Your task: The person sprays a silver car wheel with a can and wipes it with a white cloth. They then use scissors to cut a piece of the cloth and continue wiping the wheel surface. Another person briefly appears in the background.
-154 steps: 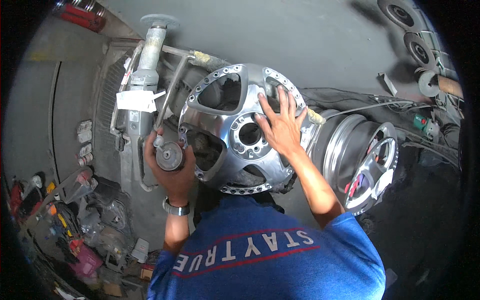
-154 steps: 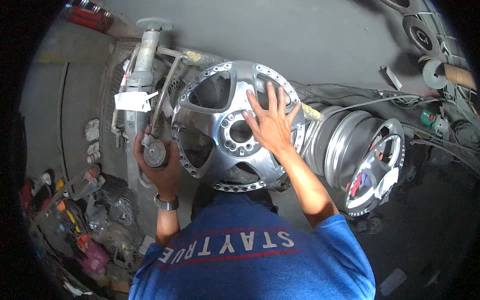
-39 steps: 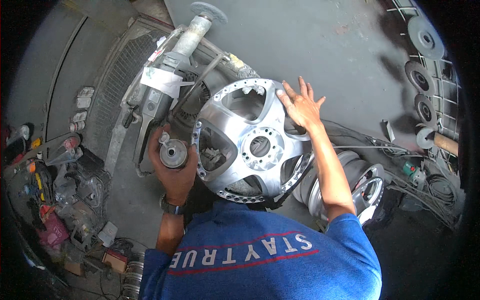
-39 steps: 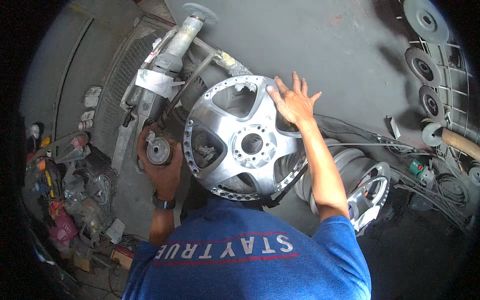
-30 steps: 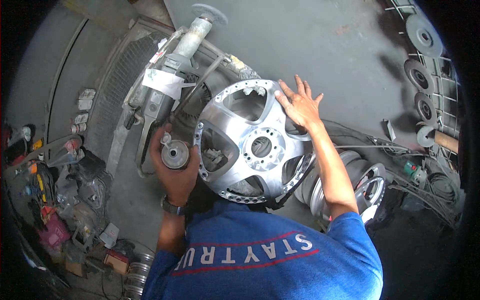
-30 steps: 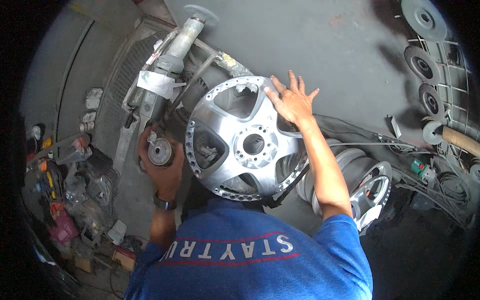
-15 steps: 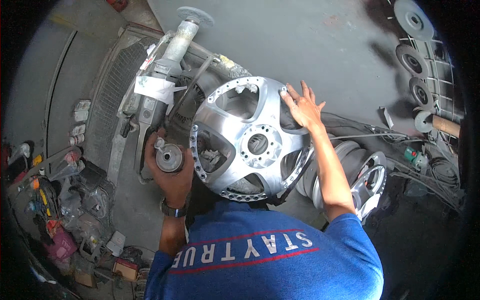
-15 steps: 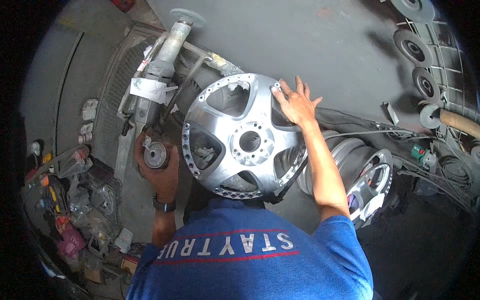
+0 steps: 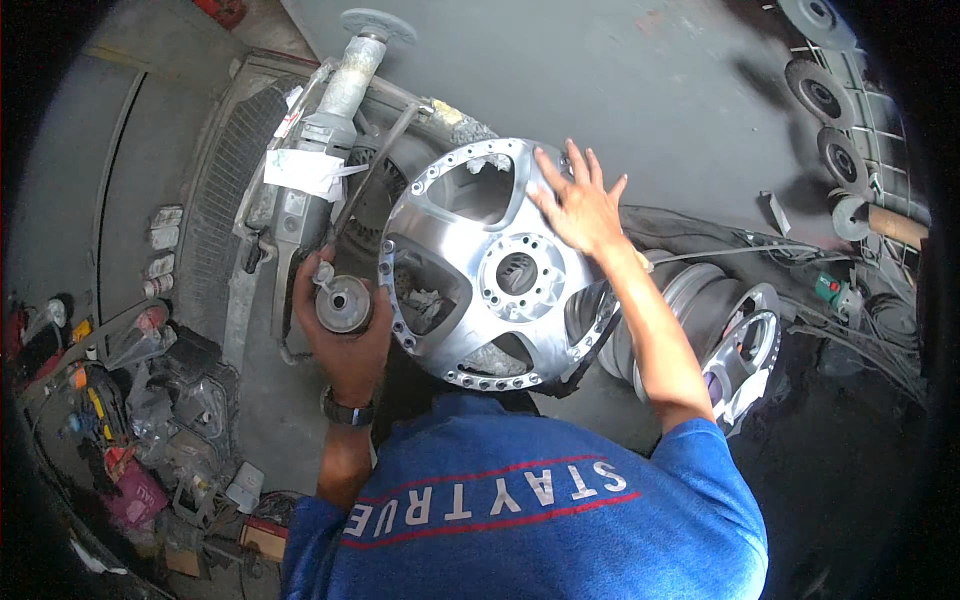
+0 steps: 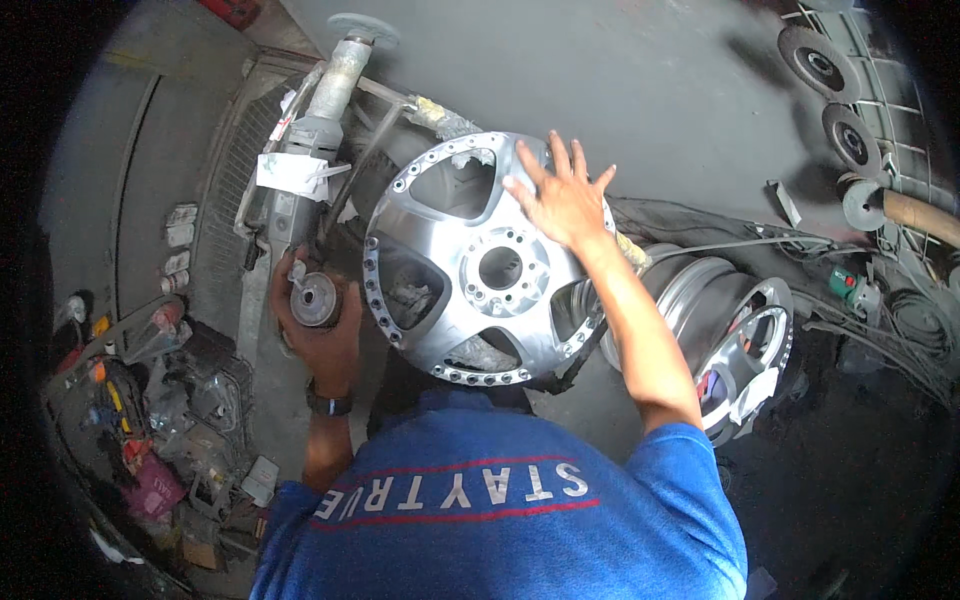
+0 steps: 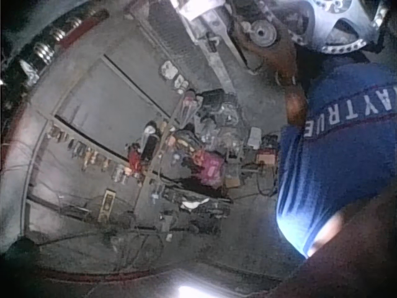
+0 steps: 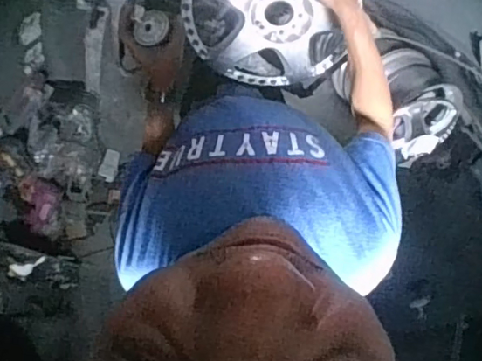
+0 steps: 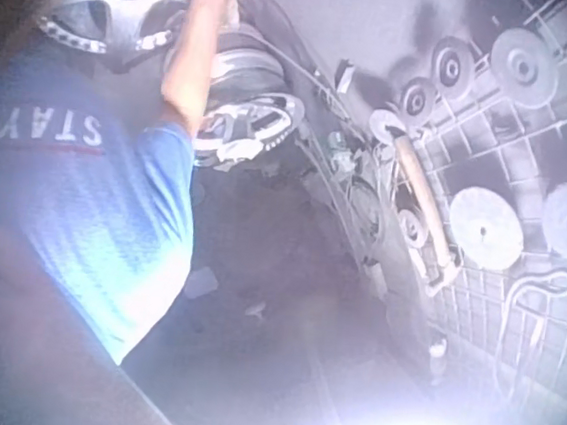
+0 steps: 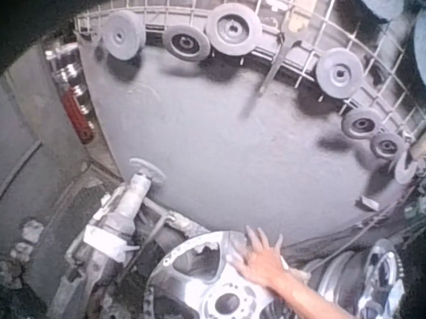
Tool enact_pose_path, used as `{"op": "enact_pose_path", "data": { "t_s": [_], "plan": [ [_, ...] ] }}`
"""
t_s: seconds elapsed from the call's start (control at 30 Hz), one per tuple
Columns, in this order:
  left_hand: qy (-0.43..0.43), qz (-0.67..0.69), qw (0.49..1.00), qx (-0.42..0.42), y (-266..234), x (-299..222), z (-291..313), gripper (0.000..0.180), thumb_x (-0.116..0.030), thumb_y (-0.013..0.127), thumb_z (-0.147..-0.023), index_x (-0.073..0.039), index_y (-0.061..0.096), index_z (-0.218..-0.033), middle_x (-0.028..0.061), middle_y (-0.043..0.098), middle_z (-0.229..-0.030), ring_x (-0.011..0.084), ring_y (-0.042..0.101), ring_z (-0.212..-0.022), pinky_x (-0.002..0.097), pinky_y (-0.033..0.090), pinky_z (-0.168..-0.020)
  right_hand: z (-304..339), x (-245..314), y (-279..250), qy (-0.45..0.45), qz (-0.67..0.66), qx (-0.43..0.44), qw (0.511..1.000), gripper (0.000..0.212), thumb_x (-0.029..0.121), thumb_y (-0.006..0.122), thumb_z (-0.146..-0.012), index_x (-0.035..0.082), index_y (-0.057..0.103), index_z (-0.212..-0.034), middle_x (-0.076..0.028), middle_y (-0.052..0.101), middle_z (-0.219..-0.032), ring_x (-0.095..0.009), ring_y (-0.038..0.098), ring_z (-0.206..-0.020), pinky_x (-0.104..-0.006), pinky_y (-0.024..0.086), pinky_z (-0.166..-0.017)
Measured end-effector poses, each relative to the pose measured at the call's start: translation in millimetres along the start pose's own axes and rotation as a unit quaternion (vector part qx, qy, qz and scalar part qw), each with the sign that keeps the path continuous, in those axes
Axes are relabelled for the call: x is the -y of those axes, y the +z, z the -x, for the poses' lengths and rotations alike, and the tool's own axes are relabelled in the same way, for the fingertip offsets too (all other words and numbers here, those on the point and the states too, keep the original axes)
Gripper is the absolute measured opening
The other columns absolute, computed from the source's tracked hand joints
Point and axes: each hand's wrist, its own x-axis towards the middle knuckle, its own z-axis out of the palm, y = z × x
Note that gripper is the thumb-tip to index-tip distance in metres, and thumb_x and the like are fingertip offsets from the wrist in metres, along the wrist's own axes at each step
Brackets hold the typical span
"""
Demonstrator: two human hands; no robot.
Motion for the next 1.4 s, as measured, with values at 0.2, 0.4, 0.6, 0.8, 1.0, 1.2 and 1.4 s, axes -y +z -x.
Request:
{"op": "enact_pose_path", "data": {
  "t_s": [0.2,0.4,0.6,0.8,1.0,1.2,1.4],
  "plan": [
    [0.033,0.002,0.999,0.017,-9,13,3,0.093,0.012,0.083,-0.085,-0.001,0.036,-0.164,0.0197,0.052,-0.163,0.019,0.068,-0.116,0.0342,0.059,-0.103,42,-4,12,-0.047,0.079,-0.039,0.995,0.068,0.076,0.046,-0.108,0.047,0.047,-0.17,-0.014,0.016,-0.188,-0.049,0.013,-0.171,-0.0941,0.01,-0.12],
    [0.035,-0.016,0.999,0.02,-13,8,2,0.092,0.01,0.083,-0.086,-0.001,0.035,-0.164,0.0208,0.052,-0.163,0.0191,0.068,-0.117,0.0346,0.059,-0.103,31,6,17,-0.014,0.04,-0.048,0.998,0.069,0.073,0.047,-0.11,0.045,0.042,-0.173,-0.015,0.015,-0.188,-0.049,0.011,-0.171,-0.0935,0.008,-0.12],
    [0.046,-0.009,0.999,0.008,-24,16,6,0.092,0.009,0.084,-0.087,-0.003,0.037,-0.165,0.0187,0.054,-0.163,0.0175,0.071,-0.111,0.0345,0.062,-0.098,74,14,34,-0.006,0.092,-0.071,0.993,0.07,0.071,0.049,-0.11,0.042,0.042,-0.173,-0.017,0.015,-0.187,-0.05,0.01,-0.171,-0.0949,0.007,-0.118],
    [0.033,0.0,0.999,0.003,-30,15,8,0.091,0.008,0.084,-0.088,-0.003,0.037,-0.166,0.0182,0.055,-0.161,0.0171,0.071,-0.109,0.0341,0.062,-0.096,90,53,52,0.011,0.021,-0.068,0.997,0.071,0.069,0.051,-0.109,0.041,0.043,-0.173,-0.018,0.014,-0.188,-0.051,0.007,-0.171,-0.0951,0.003,-0.118],
    [0.066,-0.052,0.996,0.006,-39,18,8,0.091,0.009,0.084,-0.088,-0.003,0.037,-0.165,0.0165,0.06,-0.147,0.0164,0.07,-0.107,0.0336,0.061,-0.096,90,38,52,0.073,0.03,-0.077,0.994,0.072,0.069,0.052,-0.108,0.04,0.042,-0.174,-0.019,0.011,-0.188,-0.05,0.004,-0.172,-0.0949,0.002,-0.118],
    [0.023,-0.025,0.999,-0.005,-47,27,11,0.087,0.011,0.082,-0.088,0.0,0.038,-0.163,0.0149,0.065,-0.139,0.0162,0.07,-0.109,0.0344,0.059,-0.099,109,87,55,0.067,0.012,-0.042,0.997,0.075,0.069,0.052,-0.108,0.036,0.041,-0.175,-0.019,0.01,-0.189,-0.052,0.004,-0.172,-0.0935,0.004,-0.119],
    [0.041,-0.033,0.999,-0.01,-54,25,8,0.088,0.012,0.082,-0.087,0.001,0.037,-0.162,0.0149,0.067,-0.139,0.0166,0.071,-0.108,0.0356,0.058,-0.1,107,79,58,0.117,0.003,-0.061,0.991,0.072,0.068,0.048,-0.11,0.036,0.043,-0.174,-0.019,0.009,-0.189,-0.051,0.003,-0.172,-0.0924,0.005,-0.12]
  ]
}}
